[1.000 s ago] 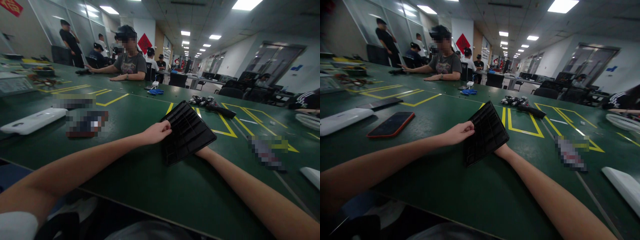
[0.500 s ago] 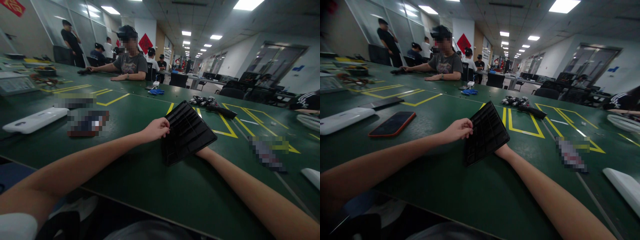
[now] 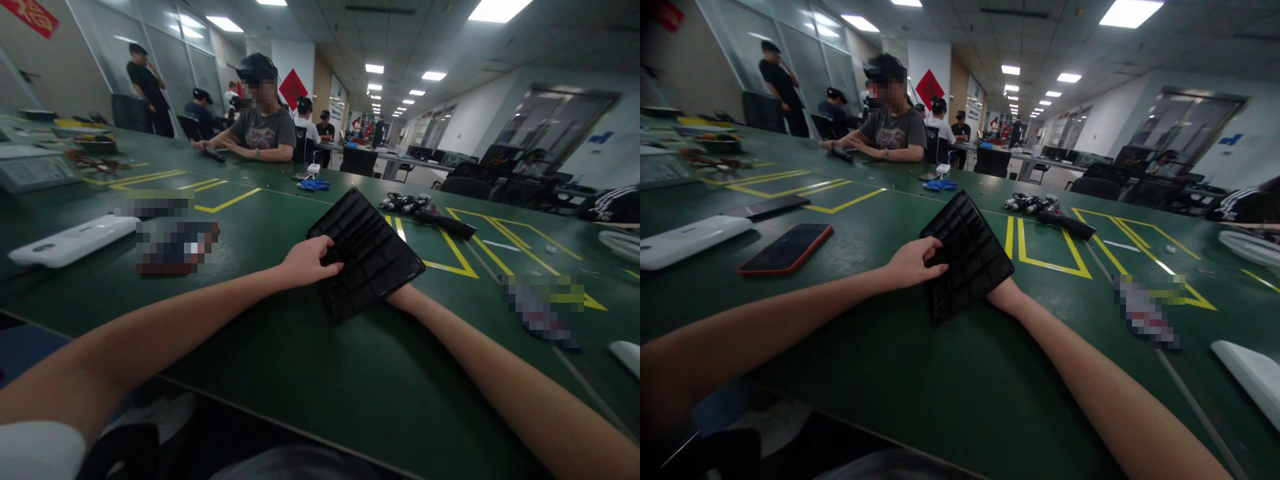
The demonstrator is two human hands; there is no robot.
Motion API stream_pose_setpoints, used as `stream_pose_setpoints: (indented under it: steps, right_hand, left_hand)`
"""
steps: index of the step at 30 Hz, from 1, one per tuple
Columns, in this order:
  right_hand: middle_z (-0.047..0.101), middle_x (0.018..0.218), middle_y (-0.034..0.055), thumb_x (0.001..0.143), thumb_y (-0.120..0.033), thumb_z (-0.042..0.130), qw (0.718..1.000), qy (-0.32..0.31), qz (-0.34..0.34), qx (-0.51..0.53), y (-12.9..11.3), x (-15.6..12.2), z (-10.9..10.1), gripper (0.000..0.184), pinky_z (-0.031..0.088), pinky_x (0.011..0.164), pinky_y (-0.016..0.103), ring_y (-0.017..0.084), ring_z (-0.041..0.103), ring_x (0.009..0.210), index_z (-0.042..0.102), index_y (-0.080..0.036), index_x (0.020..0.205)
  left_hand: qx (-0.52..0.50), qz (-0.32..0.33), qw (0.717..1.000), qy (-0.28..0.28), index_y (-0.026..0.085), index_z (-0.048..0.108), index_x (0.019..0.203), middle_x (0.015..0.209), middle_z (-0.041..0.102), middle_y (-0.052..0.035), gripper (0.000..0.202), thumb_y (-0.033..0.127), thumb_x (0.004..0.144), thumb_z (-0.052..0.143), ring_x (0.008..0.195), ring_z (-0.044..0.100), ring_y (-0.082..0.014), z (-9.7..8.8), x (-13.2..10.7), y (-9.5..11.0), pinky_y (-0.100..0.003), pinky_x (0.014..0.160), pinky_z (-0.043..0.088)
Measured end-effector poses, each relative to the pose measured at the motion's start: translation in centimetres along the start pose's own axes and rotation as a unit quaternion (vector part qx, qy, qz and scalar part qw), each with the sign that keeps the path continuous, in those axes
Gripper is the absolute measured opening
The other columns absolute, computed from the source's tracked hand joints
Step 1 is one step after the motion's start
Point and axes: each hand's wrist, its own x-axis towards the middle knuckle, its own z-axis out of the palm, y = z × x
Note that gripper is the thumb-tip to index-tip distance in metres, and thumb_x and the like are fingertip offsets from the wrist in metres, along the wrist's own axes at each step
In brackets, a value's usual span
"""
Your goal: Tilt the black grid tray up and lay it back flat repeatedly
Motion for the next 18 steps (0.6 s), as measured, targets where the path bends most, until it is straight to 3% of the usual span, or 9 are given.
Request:
stream_pose_setpoints:
  steps: [4, 6, 9, 11, 14, 18]
  right_hand:
    - [0.061, 0.114, 0.015, 0.083, -0.033, 0.049, 0.987, 0.049, 0.117, -0.097, 2.6, 1.2, -3.1, 0.066, 0.037, 0.095, 0.048, 0.029, 0.054, 0.106, 0.027, -0.016, 0.142]
    - [0.061, 0.113, 0.0178, 0.084, -0.035, 0.048, 0.961, 0.095, 0.2, -0.169, 4.8, 1.0, -5.1, 0.07, 0.036, 0.094, 0.048, 0.031, 0.054, 0.106, 0.02, -0.015, 0.144]
    - [0.056, 0.119, 0.0243, 0.086, -0.04, 0.042, 0.914, 0.104, 0.291, -0.262, 8.2, -0.3, -7.1, 0.067, 0.034, 0.092, 0.048, 0.035, 0.051, 0.11, 0.021, -0.011, 0.143]
    - [0.054, 0.122, 0.0263, 0.087, -0.044, 0.037, 0.889, 0.084, 0.341, -0.294, 10.0, -1.3, -7.6, 0.067, 0.035, 0.089, 0.048, 0.038, 0.049, 0.111, 0.022, -0.011, 0.143]
    - [0.051, 0.126, 0.025, 0.086, -0.047, 0.035, 0.866, 0.053, 0.396, -0.299, 11.3, -2.3, -7.6, 0.065, 0.038, 0.084, 0.048, 0.043, 0.047, 0.11, 0.027, -0.014, 0.141]
    - [0.047, 0.128, 0.0232, 0.083, -0.049, 0.04, 0.859, 0.076, 0.375, -0.339, 10.5, -2.1, -7.4, 0.064, 0.033, 0.09, 0.056, 0.044, 0.04, 0.116, 0.036, -0.015, 0.137]
  left_hand:
    - [0.082, -0.145, 0.983, 0.075, 0.014, 0.062, 0.095, 0.084, 0.064, -0.0082, 0.04, 0.047, 0.077, 0.052, 0.08, 0.059, -0.0223, -1.8, 3.5, -4.4, -0.03, 0.066, 0.043]
    - [0.119, -0.239, 0.959, 0.096, 0.013, 0.064, 0.092, 0.091, 0.066, -0.0121, 0.042, 0.049, 0.078, 0.049, 0.089, 0.061, -0.0273, -3.1, 5.3, -7.5, -0.033, 0.071, 0.045]
    - [0.166, -0.335, 0.923, 0.087, 0.009, 0.065, 0.092, 0.101, 0.064, -0.0196, 0.048, 0.052, 0.075, 0.051, 0.098, 0.059, -0.0347, -4.5, 7.2, -11.5, -0.039, 0.076, 0.047]
    - [0.175, -0.352, 0.917, 0.072, 0.006, 0.064, 0.088, 0.1, 0.063, -0.0222, 0.048, 0.051, 0.073, 0.056, 0.102, 0.057, -0.0375, -5.0, 7.7, -13.3, -0.04, 0.08, 0.046]
    - [0.146, -0.339, 0.927, 0.073, 0.006, 0.06, 0.076, 0.089, 0.063, -0.0191, 0.04, 0.045, 0.071, 0.062, 0.105, 0.055, -0.0384, -5.4, 7.9, -14.4, -0.04, 0.084, 0.044]
    - [0.063, -0.309, 0.945, 0.088, 0.011, 0.058, 0.074, 0.09, 0.062, -0.0196, 0.022, 0.032, 0.078, 0.057, 0.113, 0.048, -0.0421, -5.4, 8.4, -13.8, -0.048, 0.085, 0.043]
